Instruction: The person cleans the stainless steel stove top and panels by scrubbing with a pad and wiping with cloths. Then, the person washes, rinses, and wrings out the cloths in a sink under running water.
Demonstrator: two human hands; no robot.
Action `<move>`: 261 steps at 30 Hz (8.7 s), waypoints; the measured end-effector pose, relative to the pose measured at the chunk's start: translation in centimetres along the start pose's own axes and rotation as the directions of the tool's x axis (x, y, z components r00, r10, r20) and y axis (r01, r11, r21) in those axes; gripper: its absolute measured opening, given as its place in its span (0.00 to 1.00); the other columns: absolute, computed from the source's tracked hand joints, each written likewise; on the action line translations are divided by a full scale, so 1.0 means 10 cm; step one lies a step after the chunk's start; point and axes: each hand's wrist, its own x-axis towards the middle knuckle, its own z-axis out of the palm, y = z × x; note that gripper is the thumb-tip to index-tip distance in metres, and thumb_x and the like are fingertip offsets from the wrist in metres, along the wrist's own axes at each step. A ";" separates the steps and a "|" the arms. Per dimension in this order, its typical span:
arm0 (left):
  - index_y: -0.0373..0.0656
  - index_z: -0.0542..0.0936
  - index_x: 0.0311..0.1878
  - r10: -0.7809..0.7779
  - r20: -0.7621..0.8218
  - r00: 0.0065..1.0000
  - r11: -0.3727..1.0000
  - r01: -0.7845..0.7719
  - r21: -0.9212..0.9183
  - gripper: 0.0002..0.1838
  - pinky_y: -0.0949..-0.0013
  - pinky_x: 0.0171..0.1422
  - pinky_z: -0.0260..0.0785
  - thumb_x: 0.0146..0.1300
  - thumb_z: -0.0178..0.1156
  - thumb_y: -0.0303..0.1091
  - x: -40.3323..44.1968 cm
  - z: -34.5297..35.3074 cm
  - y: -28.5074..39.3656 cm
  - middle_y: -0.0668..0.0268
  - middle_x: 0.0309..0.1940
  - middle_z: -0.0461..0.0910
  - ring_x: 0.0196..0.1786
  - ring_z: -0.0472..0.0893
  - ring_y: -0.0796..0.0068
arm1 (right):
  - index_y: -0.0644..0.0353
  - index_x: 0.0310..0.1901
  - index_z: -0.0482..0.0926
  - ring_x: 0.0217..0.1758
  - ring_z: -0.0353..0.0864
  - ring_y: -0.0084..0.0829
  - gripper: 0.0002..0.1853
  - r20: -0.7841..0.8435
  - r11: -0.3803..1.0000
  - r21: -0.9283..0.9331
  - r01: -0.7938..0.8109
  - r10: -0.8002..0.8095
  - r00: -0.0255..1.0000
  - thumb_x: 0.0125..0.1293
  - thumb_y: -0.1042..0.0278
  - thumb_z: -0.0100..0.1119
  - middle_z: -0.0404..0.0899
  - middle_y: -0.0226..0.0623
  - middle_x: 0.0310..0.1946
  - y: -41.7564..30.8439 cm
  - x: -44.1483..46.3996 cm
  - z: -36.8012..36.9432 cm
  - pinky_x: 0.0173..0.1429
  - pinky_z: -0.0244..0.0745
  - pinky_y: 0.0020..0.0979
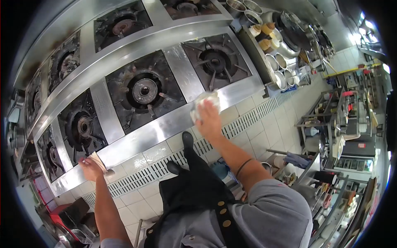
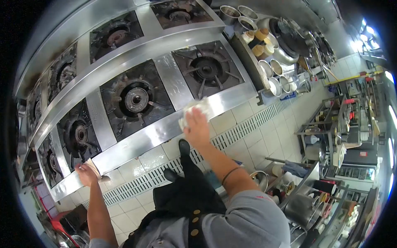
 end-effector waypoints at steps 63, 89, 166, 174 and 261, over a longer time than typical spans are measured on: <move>0.55 0.80 0.53 -0.092 0.026 0.995 0.993 0.094 -0.068 0.14 0.47 0.45 0.74 0.75 0.51 0.48 -0.01 0.15 -0.09 0.56 0.45 0.87 0.45 0.84 0.45 | 0.61 0.76 0.66 0.82 0.51 0.65 0.31 0.286 0.900 -0.156 0.408 -0.354 0.890 0.72 0.65 0.53 0.57 0.56 0.79 0.11 1.59 0.42 0.84 0.48 0.52; 0.55 0.81 0.53 -0.051 -0.001 0.999 0.996 0.051 -0.078 0.13 0.49 0.45 0.74 0.74 0.53 0.47 -0.02 0.12 -0.10 0.57 0.43 0.88 0.45 0.85 0.46 | 0.63 0.73 0.70 0.80 0.58 0.55 0.29 0.124 0.910 -0.269 0.314 -0.291 0.949 0.77 0.55 0.47 0.65 0.53 0.75 0.15 3.17 1.22 0.80 0.54 0.54; 0.51 0.81 0.46 0.209 -0.021 0.978 0.954 -0.209 -0.214 0.06 0.51 0.40 0.76 0.70 0.60 0.38 1.88 -0.09 -2.26 0.59 0.35 0.87 0.38 0.86 0.50 | 0.56 0.68 0.77 0.80 0.64 0.51 0.24 0.279 0.805 -0.316 0.502 -0.427 0.860 0.77 0.55 0.49 0.72 0.54 0.71 -3.32 2.48 2.20 0.81 0.55 0.51; 0.52 0.80 0.46 0.232 -0.054 0.971 0.938 -0.238 -0.251 0.06 0.50 0.40 0.76 0.71 0.59 0.39 1.87 -0.12 -2.26 0.60 0.35 0.87 0.39 0.86 0.51 | 0.61 0.73 0.70 0.81 0.58 0.60 0.29 0.234 0.884 -0.018 0.467 -0.451 0.861 0.75 0.57 0.52 0.63 0.62 0.75 -3.49 1.10 1.86 0.81 0.51 0.58; 0.44 0.84 0.48 -0.034 0.746 0.665 0.932 0.290 -0.217 0.11 0.58 0.46 0.77 0.69 0.60 0.37 3.55 -0.94 -6.71 0.53 0.33 0.87 0.40 0.88 0.53 | 0.53 0.64 0.79 0.63 0.80 0.43 0.24 0.269 0.771 0.091 0.630 -0.628 0.730 0.65 0.63 0.62 0.86 0.38 0.55 -8.30 2.51 3.78 0.68 0.72 0.47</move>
